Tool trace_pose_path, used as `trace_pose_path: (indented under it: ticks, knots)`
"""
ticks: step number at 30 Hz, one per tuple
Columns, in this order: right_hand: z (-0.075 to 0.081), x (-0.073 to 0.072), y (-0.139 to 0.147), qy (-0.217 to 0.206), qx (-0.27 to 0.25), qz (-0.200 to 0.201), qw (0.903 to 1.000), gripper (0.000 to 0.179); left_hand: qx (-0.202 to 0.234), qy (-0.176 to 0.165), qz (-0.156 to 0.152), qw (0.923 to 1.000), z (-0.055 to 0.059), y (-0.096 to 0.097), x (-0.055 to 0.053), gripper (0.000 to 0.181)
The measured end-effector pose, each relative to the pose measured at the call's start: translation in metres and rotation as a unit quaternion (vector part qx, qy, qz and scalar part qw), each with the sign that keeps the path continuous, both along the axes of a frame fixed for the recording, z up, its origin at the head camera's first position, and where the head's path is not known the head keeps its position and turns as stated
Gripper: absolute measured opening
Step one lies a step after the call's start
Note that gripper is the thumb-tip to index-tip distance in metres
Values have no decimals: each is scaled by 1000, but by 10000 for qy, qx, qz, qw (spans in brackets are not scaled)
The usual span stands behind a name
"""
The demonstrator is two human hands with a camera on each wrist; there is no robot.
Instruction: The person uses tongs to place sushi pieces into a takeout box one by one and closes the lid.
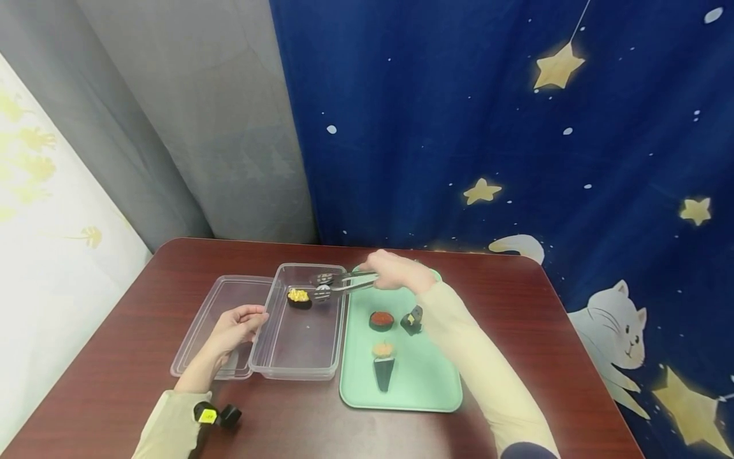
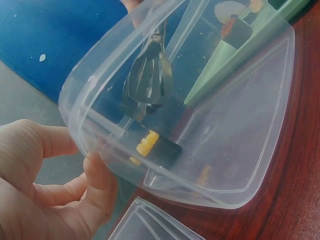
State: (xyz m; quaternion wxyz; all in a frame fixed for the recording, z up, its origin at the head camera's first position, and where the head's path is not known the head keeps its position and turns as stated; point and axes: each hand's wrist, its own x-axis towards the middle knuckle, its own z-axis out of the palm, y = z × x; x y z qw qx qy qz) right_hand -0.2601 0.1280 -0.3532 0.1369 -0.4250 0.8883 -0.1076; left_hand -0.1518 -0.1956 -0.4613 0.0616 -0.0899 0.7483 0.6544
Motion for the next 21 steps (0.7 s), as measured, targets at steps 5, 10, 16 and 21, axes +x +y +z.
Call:
trace_pose_path:
  ticks: [5, 10, 16, 21]
  knots:
    - [7, -2, -18, -40, 468, -22, 9989, 46, -27, 21, -5, 10000, 0, 0, 0, 38]
    - [8, -3, -32, -99, 705, 5, 9975, 49, -50, 33, 43, 10000, 0, 1, 0, 36]
    - [14, -2, -45, -42, 978, -21, 9952, 34, -79, 44, -22, 10000, 0, 1, 0, 37]
    - [16, 0, -53, 110, 1105, -8, 9938, 29, -69, -11, -39, 10000, 0, -1, -1, 38]
